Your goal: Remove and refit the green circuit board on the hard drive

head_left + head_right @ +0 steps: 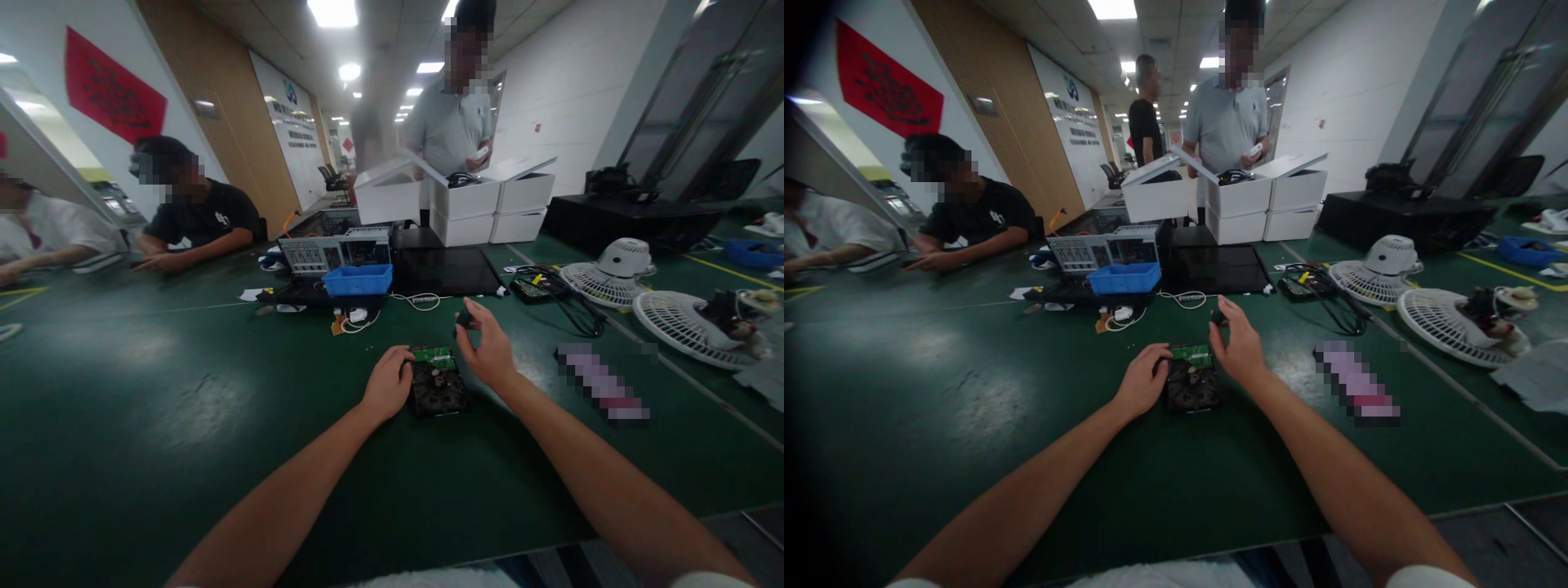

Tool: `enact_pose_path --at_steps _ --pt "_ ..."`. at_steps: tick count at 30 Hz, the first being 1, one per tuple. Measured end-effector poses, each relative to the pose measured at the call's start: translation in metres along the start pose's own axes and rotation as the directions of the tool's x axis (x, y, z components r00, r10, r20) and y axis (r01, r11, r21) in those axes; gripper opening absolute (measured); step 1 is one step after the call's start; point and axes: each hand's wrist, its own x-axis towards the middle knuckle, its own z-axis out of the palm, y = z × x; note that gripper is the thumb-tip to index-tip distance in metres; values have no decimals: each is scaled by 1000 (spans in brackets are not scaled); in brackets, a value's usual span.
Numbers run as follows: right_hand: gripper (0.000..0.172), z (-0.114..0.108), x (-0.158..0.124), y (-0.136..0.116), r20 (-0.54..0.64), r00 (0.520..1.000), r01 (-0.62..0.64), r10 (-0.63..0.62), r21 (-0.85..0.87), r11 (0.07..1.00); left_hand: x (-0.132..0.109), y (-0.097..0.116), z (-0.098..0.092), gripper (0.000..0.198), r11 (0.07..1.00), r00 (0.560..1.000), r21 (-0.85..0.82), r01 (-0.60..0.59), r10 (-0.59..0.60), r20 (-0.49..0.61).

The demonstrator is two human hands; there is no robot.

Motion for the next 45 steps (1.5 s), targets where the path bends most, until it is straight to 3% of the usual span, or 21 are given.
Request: enact_pose_path --at_steps 4,10,18,28,36,45 --pt "50 1 -1 3 -31 999 -7 6 -29 1000 0 0 1 23 1000 1000 4 15 -15 4" --pt "49 -5 1 -3 24 1000 4 -2 -86 996 0 1 -2 22 999 999 14 32 -32 20" --pt "47 0 -1 0 -10 1000 -28 28 -1 1000 0 0 -1 23 1000 1000 16 17 -18 10" --pt "48 -4 1 -3 41 999 -1 4 -58 998 0 1 0 23 1000 1000 8 -1 1 -2" --pt "47 2 -2 1 -1 998 -63 63 -10 998 0 2 -2 23 1000 1000 17 23 -23 15" --pt "49 -4 1 -3 57 998 -10 13 -46 999 0 1 -1 24 1000 1000 13 24 -24 13"
